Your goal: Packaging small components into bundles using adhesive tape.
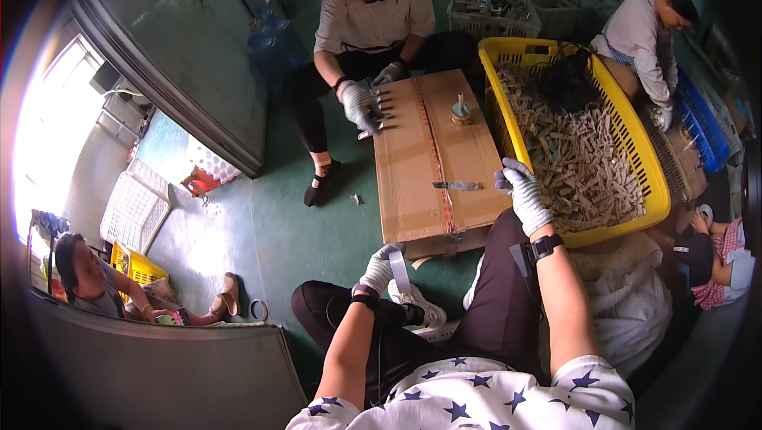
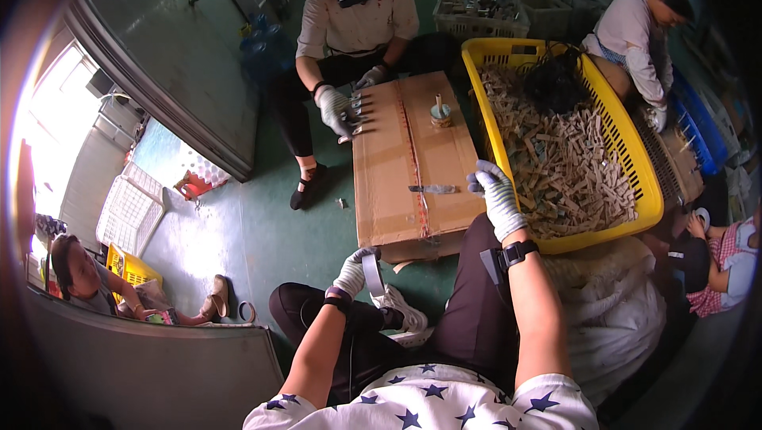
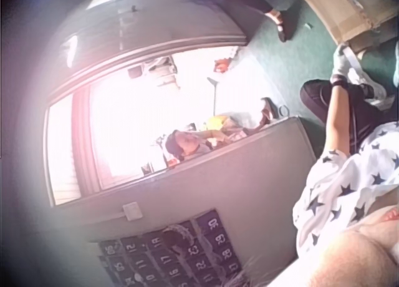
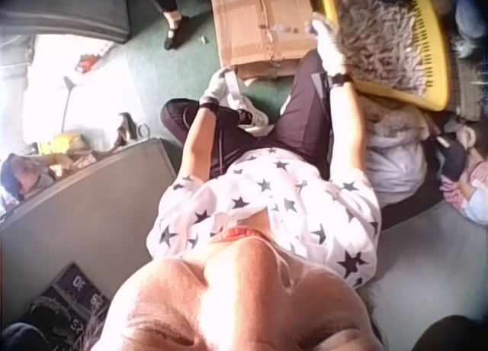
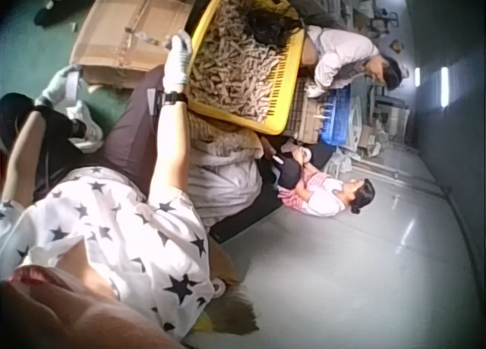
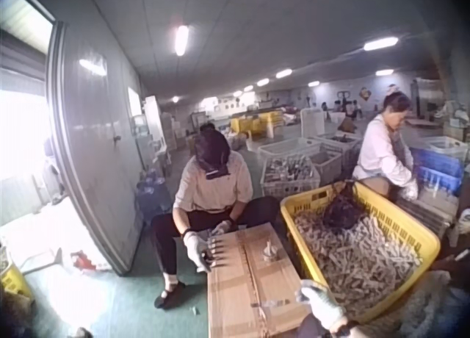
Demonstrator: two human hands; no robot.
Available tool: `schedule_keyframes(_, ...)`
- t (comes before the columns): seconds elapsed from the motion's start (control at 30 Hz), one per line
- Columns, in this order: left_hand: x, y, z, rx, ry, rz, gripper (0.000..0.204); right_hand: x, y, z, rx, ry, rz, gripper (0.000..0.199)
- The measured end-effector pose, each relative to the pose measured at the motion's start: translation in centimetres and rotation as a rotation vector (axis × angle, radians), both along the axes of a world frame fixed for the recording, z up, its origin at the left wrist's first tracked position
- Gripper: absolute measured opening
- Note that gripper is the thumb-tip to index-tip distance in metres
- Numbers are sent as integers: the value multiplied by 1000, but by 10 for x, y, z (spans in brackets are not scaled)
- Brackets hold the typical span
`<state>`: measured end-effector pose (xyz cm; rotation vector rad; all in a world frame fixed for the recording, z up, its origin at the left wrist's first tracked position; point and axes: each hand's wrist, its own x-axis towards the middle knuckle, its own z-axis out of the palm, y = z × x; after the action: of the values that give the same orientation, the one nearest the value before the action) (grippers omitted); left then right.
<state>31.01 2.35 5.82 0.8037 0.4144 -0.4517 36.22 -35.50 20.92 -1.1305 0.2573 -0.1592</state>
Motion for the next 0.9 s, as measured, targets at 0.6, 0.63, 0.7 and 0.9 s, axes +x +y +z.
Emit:
schedule_keyframes(0.6, 2, 13, -9, -109, 54, -25, 17, 2, 5, 0, 8, 14, 1, 25)
schedule_keyframes(0.63, 3, 11, -8, -122, 73, -23, 16, 2, 4, 0, 8, 20, -4, 25)
schedule_keyframes(0.7, 3, 7, -7, -92, 74, -7, 13, 2, 3, -1, 6, 11, -4, 25)
schedule_keyframes(0.9, 2, 6, -7, -53, 74, 26, 14, 1, 4, 1, 9, -3, 8, 25)
